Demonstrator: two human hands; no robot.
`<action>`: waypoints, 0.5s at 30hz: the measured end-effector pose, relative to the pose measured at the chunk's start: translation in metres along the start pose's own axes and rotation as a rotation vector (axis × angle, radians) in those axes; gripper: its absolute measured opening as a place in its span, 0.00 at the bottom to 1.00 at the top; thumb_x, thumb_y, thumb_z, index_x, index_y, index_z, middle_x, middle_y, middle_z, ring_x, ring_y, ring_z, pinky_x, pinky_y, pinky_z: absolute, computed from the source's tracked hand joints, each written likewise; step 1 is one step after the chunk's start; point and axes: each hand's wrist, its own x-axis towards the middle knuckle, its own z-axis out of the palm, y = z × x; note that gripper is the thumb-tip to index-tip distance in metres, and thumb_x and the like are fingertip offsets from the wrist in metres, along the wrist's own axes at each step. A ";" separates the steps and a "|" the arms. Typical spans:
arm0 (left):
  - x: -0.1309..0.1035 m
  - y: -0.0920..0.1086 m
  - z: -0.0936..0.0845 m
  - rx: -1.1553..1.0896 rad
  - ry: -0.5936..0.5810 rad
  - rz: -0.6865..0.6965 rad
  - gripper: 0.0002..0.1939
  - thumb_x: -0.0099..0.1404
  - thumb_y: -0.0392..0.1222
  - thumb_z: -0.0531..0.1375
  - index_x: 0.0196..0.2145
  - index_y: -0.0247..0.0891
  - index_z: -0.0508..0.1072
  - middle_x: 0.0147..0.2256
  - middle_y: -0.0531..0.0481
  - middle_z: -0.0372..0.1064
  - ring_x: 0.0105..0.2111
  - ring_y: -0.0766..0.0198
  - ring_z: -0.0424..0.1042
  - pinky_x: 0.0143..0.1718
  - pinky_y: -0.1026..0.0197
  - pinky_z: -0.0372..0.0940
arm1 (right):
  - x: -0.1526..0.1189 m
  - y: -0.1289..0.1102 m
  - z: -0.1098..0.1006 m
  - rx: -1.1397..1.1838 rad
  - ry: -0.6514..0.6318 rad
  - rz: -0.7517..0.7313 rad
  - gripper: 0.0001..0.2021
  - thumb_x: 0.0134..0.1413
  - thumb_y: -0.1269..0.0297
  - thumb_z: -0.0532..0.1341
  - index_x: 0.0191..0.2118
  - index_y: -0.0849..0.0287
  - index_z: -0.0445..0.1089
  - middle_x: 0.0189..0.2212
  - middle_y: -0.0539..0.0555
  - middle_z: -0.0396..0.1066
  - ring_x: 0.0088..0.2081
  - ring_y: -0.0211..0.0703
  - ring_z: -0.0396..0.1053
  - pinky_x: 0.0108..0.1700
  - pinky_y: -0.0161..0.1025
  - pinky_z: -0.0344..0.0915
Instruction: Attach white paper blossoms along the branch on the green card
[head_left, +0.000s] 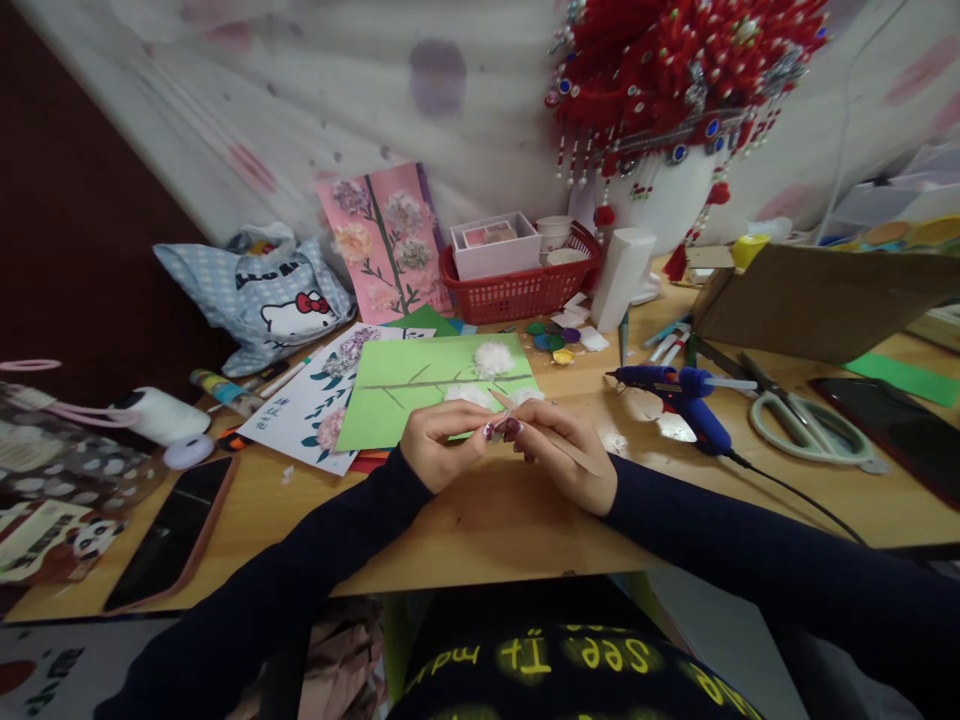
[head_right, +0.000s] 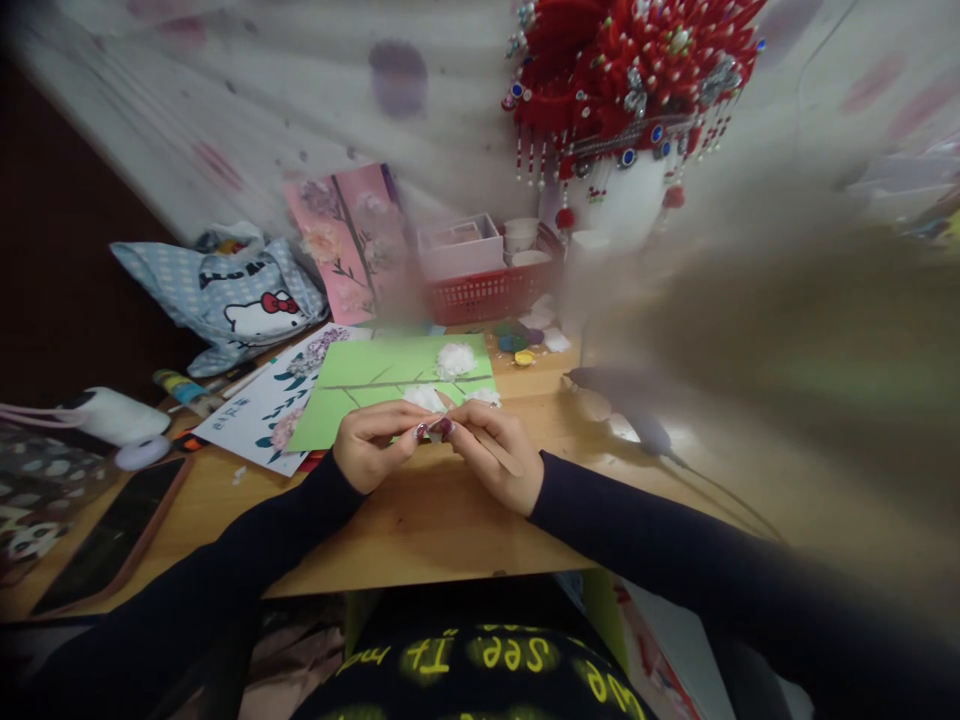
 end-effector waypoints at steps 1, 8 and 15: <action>0.000 0.000 0.000 0.003 -0.003 0.003 0.11 0.58 0.30 0.57 0.34 0.35 0.79 0.32 0.44 0.77 0.32 0.62 0.76 0.35 0.61 0.71 | 0.000 0.000 0.000 0.014 0.001 0.016 0.13 0.61 0.59 0.55 0.34 0.62 0.71 0.25 0.51 0.66 0.25 0.34 0.63 0.28 0.33 0.61; -0.001 0.002 -0.001 0.033 -0.014 -0.020 0.11 0.59 0.32 0.57 0.35 0.36 0.79 0.33 0.45 0.77 0.32 0.62 0.76 0.36 0.61 0.71 | 0.000 -0.003 0.000 0.029 0.005 0.024 0.13 0.60 0.58 0.55 0.33 0.62 0.71 0.24 0.50 0.65 0.24 0.33 0.62 0.27 0.33 0.61; -0.002 0.000 0.001 0.025 0.010 -0.042 0.10 0.59 0.31 0.57 0.33 0.35 0.79 0.32 0.45 0.77 0.31 0.63 0.76 0.35 0.62 0.72 | -0.001 0.001 0.000 0.042 -0.001 0.021 0.12 0.60 0.59 0.55 0.33 0.61 0.70 0.26 0.51 0.66 0.26 0.34 0.63 0.28 0.34 0.61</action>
